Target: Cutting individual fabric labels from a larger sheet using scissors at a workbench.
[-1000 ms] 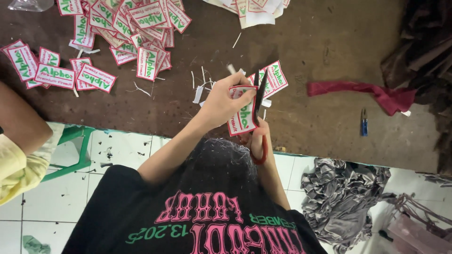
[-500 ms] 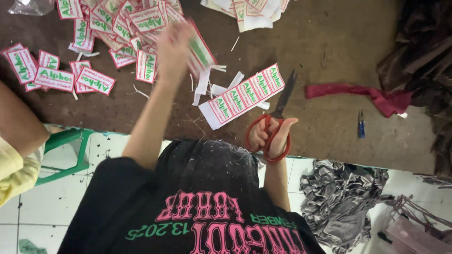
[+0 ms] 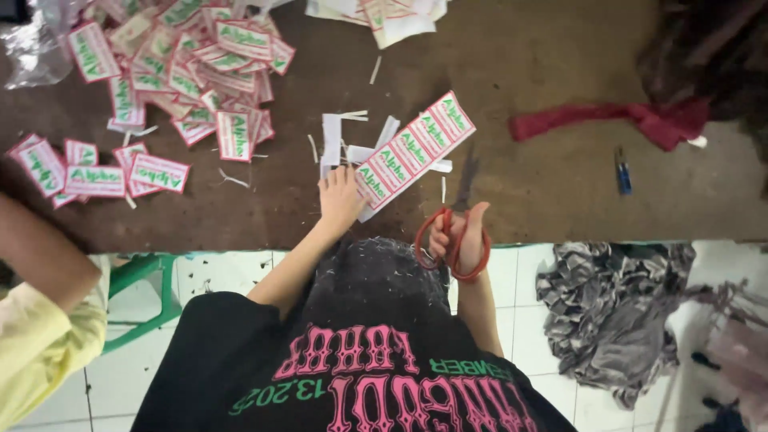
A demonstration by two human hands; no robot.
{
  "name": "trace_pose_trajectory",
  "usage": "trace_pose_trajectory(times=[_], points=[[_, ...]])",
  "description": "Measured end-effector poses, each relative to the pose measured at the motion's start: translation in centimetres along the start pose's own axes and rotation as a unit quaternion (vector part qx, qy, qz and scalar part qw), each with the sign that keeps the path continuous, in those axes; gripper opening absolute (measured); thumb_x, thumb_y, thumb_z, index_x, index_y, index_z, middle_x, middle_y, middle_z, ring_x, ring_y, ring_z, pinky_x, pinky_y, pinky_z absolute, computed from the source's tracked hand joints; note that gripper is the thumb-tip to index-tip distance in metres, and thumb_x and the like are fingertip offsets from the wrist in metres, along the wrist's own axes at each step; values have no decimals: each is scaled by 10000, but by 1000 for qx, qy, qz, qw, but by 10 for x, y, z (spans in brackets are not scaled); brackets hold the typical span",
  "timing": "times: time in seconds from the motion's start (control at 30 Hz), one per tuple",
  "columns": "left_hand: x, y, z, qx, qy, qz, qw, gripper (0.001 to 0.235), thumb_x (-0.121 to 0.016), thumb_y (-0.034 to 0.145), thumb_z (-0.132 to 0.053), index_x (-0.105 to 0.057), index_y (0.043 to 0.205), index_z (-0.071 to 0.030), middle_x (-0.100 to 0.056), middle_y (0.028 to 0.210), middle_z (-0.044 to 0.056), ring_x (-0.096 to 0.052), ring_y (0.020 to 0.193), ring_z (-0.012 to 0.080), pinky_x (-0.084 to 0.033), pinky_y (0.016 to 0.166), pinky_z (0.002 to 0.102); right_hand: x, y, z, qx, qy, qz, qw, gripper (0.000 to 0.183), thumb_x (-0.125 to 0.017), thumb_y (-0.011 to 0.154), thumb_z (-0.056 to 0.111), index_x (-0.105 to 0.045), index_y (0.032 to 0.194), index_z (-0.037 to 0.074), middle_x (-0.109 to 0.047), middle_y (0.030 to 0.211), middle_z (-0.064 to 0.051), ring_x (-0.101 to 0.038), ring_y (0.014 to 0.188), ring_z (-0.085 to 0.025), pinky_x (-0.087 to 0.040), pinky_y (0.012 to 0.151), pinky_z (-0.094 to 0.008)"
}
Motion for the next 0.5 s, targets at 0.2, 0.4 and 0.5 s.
trace_pose_trajectory(times=[0.2, 0.4, 0.5], points=[[-47, 34, 14, 39, -46, 120, 991, 430, -725, 807, -442, -666, 1052, -92, -677, 1047, 146, -630, 1031, 368, -419, 932, 578, 9, 0, -13, -1, -66, -42, 997, 992, -111, 859, 950, -568, 827, 69, -372, 545, -5, -469, 357, -176, -464, 387, -338], [10, 73, -1, 38, -641, 19, 767, 170, -714, 712, -60, -587, 820, -92, -622, 853, 66, -592, 866, 193, -478, 827, 364, -13, -35, 14, 15, -275, -20, 961, 832, -163, 1055, 701, -639, 868, 46, -524, 578, -73, -606, 451, -203, -454, 487, -313], [77, 87, -19, 88, -615, 10, 784, 400, -701, 794, -66, -669, 1192, -64, -685, 1142, 190, -645, 1103, 331, -481, 966, 459, 9, -28, -6, -9, -317, 5, 948, 881, -154, 1057, 700, -682, 912, 10, -596, 579, -102, -638, 472, -216, -501, 493, -328]])
Point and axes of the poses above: each hand's wrist, its own y-axis towards the middle knuckle, its own x-axis out of the back of the hand, z = x × y, the point moved 1 cm from there along y, towards the middle knuckle
